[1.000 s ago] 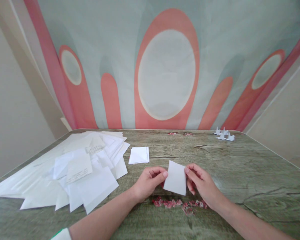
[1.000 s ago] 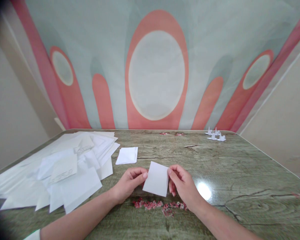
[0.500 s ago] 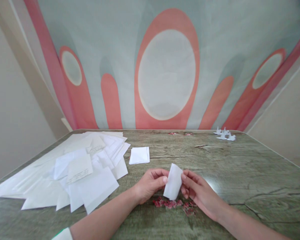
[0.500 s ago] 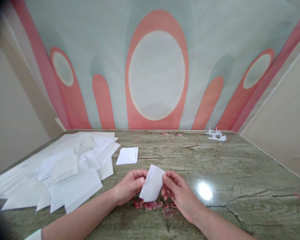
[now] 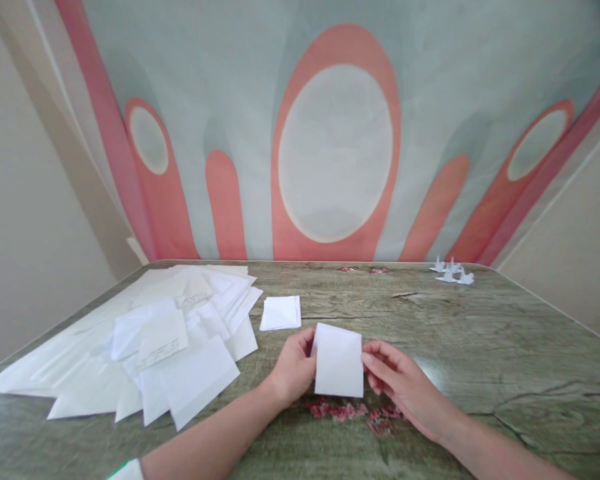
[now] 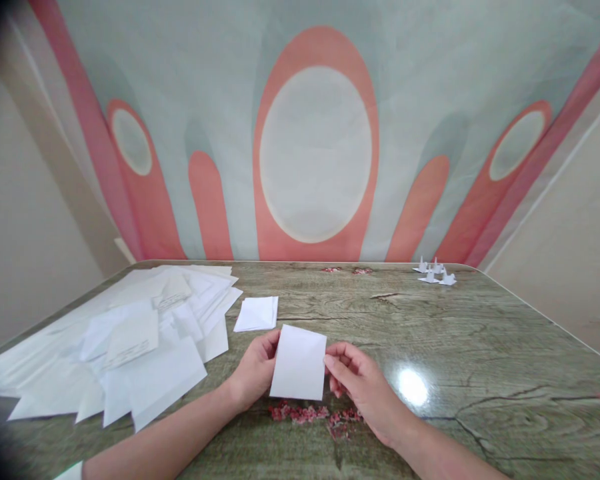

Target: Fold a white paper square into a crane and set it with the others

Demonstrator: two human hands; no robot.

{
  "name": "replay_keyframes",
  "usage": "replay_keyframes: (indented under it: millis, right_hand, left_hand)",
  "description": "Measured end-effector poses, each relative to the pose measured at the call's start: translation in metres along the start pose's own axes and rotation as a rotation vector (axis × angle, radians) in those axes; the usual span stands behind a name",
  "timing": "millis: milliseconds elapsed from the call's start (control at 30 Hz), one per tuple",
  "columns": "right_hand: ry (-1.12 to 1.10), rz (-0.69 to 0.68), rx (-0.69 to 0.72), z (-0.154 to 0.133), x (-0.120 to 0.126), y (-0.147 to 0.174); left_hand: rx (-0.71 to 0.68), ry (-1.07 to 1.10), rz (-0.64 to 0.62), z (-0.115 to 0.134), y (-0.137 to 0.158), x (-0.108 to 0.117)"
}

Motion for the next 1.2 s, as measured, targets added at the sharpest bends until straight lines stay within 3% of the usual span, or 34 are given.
replay_keyframes:
  millis: [167, 267, 467, 600, 667, 733, 833, 900, 1100, 1200]
  right_hand:
    - [0.149, -0.088, -0.091, 0.004, -0.010, 0.000]
    - [0.162, -0.067, -0.117, 0.003, -0.010, -0.001]
    - [0.163, 0.014, -0.103, -0.001, -0.003, -0.002]
    - [0.179, -0.004, -0.111, -0.001, -0.006, -0.001]
    - [0.180, 0.003, -0.105, -0.002, -0.008, -0.001]
    - [0.181, 0.008, -0.094, -0.002, -0.008, 0.000]
    - [0.194, -0.003, -0.091, -0.001, -0.008, -0.001]
    - [0.207, -0.005, -0.094, 0.001, -0.006, -0.003]
    - [0.285, 0.039, -0.012, -0.003, 0.014, -0.010]
    - [0.318, 0.062, 0.020, -0.006, 0.025, -0.014]
  left_hand:
    - [-0.090, -0.399, 0.134, 0.004, 0.005, 0.004]
    - [-0.122, -0.582, 0.170, 0.009, 0.001, 0.015]
    - [-0.120, -0.935, 0.387, 0.030, -0.015, 0.089]
    - [-0.045, -1.088, 0.407, 0.028, -0.018, 0.122]
    - [-0.069, -1.159, 0.434, 0.031, -0.015, 0.121]
    - [-0.155, -1.335, 0.389, 0.037, -0.012, 0.104]
    - [-0.226, -1.539, 0.043, 0.033, -0.013, 0.065]
    - [-0.221, -1.604, -0.092, 0.026, -0.012, 0.052]
    - [-0.064, -1.565, -0.025, 0.014, -0.014, 0.070]
    - [-0.154, -1.478, -0.095, 0.025, -0.010, 0.059]
Point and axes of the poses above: each hand's wrist, its own y-axis away from the middle knuckle, its own x-axis out of the back of the hand, z = x × y, the point moved 6 cm from there along -y, towards the middle knuckle, and after that the axes turned 10 degrees about -z, right-handed, at the moved point
